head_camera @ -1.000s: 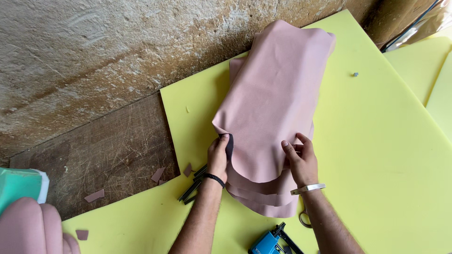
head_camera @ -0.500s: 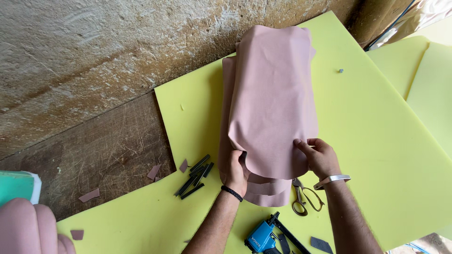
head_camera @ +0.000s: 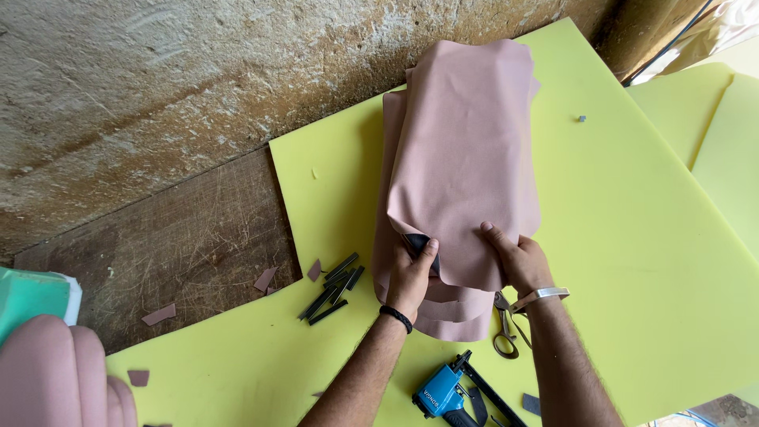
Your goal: The person staples pink fabric onto a cardboard-backed foam piece using a pneumatic staple gun, trims excess fabric with scissors, and flips the piece to continue securing the edges. The work is performed on a yellow foam-covered workbench with additional foam pieces and tools nearby.
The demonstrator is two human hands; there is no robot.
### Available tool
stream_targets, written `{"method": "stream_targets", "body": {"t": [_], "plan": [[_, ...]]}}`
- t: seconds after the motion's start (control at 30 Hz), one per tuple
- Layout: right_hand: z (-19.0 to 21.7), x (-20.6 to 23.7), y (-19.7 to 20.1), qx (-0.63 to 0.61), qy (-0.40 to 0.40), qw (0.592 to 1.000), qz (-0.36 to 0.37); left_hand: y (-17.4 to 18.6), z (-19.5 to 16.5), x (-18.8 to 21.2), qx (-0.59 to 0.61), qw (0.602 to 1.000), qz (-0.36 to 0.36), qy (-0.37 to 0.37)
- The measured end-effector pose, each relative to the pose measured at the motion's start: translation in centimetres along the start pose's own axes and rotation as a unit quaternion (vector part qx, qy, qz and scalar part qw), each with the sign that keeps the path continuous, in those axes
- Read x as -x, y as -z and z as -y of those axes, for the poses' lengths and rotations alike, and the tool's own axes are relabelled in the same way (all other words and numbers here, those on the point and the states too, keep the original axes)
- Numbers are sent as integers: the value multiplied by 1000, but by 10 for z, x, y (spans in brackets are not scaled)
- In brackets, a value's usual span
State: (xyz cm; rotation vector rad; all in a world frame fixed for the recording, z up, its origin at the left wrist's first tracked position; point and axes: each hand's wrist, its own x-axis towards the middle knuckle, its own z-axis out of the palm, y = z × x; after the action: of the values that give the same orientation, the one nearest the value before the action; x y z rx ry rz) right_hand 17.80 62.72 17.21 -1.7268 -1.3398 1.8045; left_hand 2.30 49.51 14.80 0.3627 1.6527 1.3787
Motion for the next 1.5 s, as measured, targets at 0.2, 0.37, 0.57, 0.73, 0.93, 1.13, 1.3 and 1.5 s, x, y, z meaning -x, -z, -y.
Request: {"method": "stream_targets", "body": {"t": [0.2, 0.37, 0.57, 0.73, 0.93, 1.13, 1.3, 1.5], "plan": [[1, -14, -17, -285, 128, 950, -14, 7, 14, -10, 29, 999, -10, -29], [-15, -37, 6, -421, 154, 893, -39, 15, 3, -15, 255, 957, -73, 115], [-104, -45, 114, -432, 209, 876, -50, -1, -15, -27, -118, 985, -128, 5], [-189, -63, 193, -346, 174, 913, -130, -26, -24, -32, -197, 955, -221, 33], [-237, -67, 206, -164, 23, 958, -235, -33, -40, -44, 118, 971, -176, 107], [-184, -18, 149, 102, 200, 883, -413, -6, -33, -32, 213, 967, -138, 31], [-130, 43, 76, 194, 341, 879, -270, 101, 17, 29, 232, 957, -166, 61], [-92, 86, 2, 190, 421, 873, -159, 266, 104, 107, 187, 971, -146, 3]]}}
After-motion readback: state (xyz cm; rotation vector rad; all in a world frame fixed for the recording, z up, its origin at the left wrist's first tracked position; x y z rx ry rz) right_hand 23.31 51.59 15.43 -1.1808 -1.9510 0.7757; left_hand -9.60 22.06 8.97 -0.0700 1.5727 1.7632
